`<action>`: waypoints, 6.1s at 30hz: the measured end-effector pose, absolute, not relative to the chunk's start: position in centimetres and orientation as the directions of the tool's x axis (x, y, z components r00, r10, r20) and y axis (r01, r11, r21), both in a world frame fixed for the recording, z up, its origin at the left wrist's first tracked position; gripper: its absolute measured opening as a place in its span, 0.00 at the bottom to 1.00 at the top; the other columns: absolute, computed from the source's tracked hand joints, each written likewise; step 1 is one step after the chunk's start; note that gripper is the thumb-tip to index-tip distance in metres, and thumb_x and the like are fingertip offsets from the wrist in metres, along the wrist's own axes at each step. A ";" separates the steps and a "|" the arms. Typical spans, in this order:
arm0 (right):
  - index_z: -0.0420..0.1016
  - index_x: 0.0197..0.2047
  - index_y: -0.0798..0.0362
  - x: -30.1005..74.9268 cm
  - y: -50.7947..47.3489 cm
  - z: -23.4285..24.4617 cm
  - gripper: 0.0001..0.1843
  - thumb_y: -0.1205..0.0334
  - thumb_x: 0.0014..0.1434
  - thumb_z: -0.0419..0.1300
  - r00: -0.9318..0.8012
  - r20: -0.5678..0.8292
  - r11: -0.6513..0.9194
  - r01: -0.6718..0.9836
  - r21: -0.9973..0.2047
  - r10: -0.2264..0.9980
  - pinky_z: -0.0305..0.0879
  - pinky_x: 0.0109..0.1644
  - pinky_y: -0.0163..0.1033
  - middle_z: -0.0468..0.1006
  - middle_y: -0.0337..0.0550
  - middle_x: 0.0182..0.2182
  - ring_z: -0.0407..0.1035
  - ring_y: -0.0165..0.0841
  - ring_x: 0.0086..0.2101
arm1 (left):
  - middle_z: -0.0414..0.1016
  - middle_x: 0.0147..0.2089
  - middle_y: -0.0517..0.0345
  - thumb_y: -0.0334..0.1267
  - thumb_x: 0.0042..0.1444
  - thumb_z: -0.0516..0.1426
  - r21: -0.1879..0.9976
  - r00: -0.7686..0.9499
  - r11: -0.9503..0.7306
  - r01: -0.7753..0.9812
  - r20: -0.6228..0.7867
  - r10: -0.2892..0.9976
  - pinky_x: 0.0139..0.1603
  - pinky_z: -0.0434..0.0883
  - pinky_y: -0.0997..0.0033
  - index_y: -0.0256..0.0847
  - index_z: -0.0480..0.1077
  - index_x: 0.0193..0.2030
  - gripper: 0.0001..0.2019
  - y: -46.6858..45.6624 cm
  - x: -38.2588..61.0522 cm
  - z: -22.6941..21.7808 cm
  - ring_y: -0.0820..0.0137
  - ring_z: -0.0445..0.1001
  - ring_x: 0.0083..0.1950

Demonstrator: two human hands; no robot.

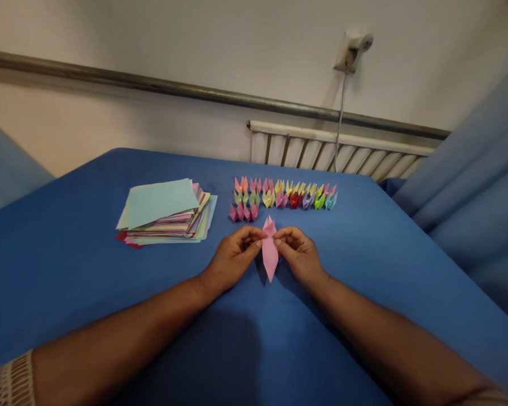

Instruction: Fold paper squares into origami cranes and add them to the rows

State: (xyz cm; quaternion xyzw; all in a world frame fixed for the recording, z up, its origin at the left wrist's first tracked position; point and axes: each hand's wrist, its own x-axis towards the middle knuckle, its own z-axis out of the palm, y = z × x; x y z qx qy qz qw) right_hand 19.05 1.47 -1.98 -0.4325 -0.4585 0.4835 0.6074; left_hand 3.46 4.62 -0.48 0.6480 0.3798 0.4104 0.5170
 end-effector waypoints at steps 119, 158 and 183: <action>0.74 0.31 0.53 18.7 1.5 -2.4 0.13 0.51 0.53 0.62 0.079 0.137 0.143 -0.064 -0.988 0.987 0.65 0.31 0.35 0.74 0.36 0.23 0.67 0.27 0.24 | 0.74 0.29 0.60 0.43 0.43 0.66 0.989 0.397 0.144 -0.025 -0.122 0.910 0.35 0.67 0.72 0.37 0.68 0.30 0.15 4.8 3.9 -0.3 0.73 0.72 0.31; 0.77 0.28 0.54 19.9 2.0 -2.4 0.13 0.54 0.45 0.70 -0.107 -0.075 -0.115 -0.433 -0.894 0.991 0.64 0.34 0.35 0.76 0.38 0.24 0.68 0.28 0.26 | 0.75 0.37 0.57 0.37 0.48 0.64 0.990 0.305 -0.137 0.021 0.124 0.944 0.46 0.73 0.66 0.38 0.69 0.42 0.15 3.7 4.0 0.0 0.71 0.75 0.38; 0.74 0.29 0.54 19.0 1.4 -2.1 0.16 0.49 0.48 0.67 -0.086 0.036 0.021 -0.179 -0.984 0.996 0.66 0.27 0.34 0.79 0.39 0.23 0.72 0.29 0.22 | 0.70 0.26 0.63 0.40 0.45 0.64 1.000 0.331 0.005 0.010 -0.008 0.943 0.31 0.67 0.75 0.37 0.68 0.28 0.10 4.4 3.7 -0.2 0.76 0.68 0.27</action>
